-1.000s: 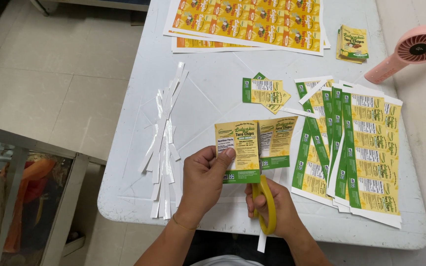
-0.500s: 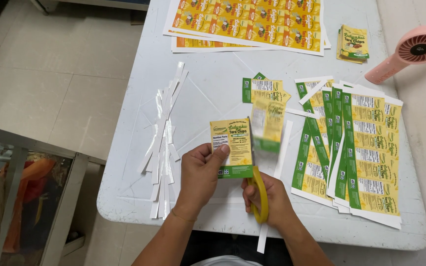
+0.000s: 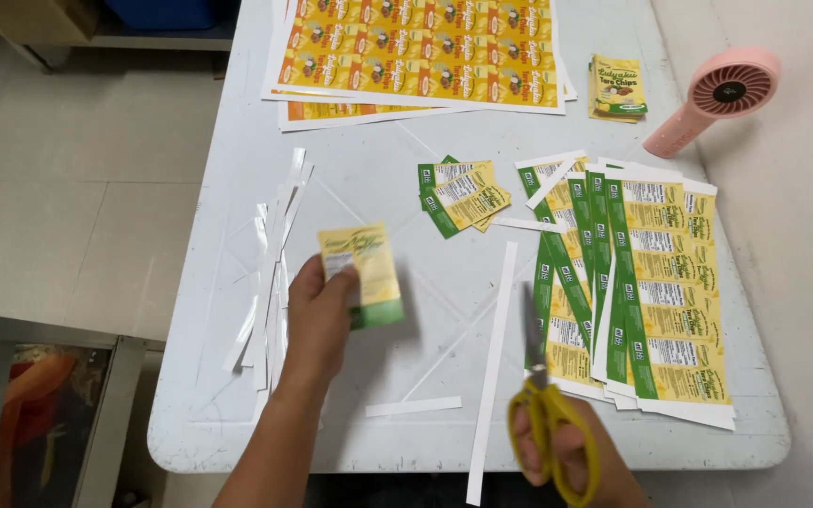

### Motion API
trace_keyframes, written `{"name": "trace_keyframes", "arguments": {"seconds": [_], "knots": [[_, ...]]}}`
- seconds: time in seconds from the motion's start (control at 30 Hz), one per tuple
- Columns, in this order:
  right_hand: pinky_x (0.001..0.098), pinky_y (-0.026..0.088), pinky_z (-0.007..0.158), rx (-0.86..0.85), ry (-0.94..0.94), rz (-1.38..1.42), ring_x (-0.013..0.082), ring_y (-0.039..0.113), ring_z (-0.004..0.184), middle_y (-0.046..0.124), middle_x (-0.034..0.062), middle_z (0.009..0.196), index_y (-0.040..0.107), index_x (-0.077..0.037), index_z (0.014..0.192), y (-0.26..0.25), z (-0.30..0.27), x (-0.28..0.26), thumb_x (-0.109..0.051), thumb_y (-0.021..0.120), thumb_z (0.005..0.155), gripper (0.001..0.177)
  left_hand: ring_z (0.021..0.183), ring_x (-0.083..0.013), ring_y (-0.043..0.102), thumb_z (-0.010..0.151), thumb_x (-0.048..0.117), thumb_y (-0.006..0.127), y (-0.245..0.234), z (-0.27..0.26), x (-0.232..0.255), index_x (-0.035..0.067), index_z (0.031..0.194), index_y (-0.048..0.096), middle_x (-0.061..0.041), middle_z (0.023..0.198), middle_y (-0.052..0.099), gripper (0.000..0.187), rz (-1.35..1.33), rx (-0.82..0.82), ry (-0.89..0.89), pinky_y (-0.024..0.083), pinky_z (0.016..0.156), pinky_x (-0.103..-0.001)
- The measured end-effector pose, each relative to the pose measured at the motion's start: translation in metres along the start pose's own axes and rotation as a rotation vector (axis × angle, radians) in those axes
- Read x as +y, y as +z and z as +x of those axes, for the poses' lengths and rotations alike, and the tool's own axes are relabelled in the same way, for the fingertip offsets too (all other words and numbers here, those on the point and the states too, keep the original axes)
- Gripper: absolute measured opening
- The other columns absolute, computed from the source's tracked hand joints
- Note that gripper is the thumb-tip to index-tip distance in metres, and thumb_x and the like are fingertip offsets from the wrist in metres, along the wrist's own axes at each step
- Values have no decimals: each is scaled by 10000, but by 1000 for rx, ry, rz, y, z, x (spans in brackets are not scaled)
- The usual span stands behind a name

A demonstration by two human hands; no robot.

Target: Using scissors to manually cut individual product labels from a large printed sheet.

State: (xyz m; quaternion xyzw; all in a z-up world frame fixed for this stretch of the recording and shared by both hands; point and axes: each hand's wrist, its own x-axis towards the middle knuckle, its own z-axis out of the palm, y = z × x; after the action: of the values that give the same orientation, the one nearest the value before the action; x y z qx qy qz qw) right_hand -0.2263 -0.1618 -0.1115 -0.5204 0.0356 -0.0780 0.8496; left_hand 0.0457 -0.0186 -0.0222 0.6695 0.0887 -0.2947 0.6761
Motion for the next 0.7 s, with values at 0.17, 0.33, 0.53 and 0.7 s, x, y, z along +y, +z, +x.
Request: {"name": "trace_keyframes", "arguments": {"seconds": [0.17,0.33,0.53,0.7], "knots": [[253,587,426,41,-204,-52,113,640,511,666,52,734,614,11,1070,-79,-32,24,-680,562,1023,695,937,-246,761,896,136,557,56,46,9,30,1078,654,-119,1134,781,232,99,-98,85,601,679,-355],[285,593,464,0,-308,218,178,684,548,693,111,733,599,77,1096,-122,-54,37,-626,732,1013,720,1131,-176,671,890,397,616,73,80,0,143,1400,520,-18,1296,671,578,629,-38,227,542,940,-363],[263,378,339,478,-234,167,141,510,419,586,83,567,653,83,1001,-100,-77,42,-786,725,931,875,1036,-115,668,898,257,633,69,85,-18,110,1298,608,21,1152,710,427,512,23,269,536,965,-270],[364,551,518,1340,180,-735,266,647,544,684,181,759,725,90,956,-57,-40,32,-221,858,883,346,1035,-165,634,824,329,716,79,82,-41,107,1312,590,-12,1173,694,551,643,65,418,520,936,-319]]}}
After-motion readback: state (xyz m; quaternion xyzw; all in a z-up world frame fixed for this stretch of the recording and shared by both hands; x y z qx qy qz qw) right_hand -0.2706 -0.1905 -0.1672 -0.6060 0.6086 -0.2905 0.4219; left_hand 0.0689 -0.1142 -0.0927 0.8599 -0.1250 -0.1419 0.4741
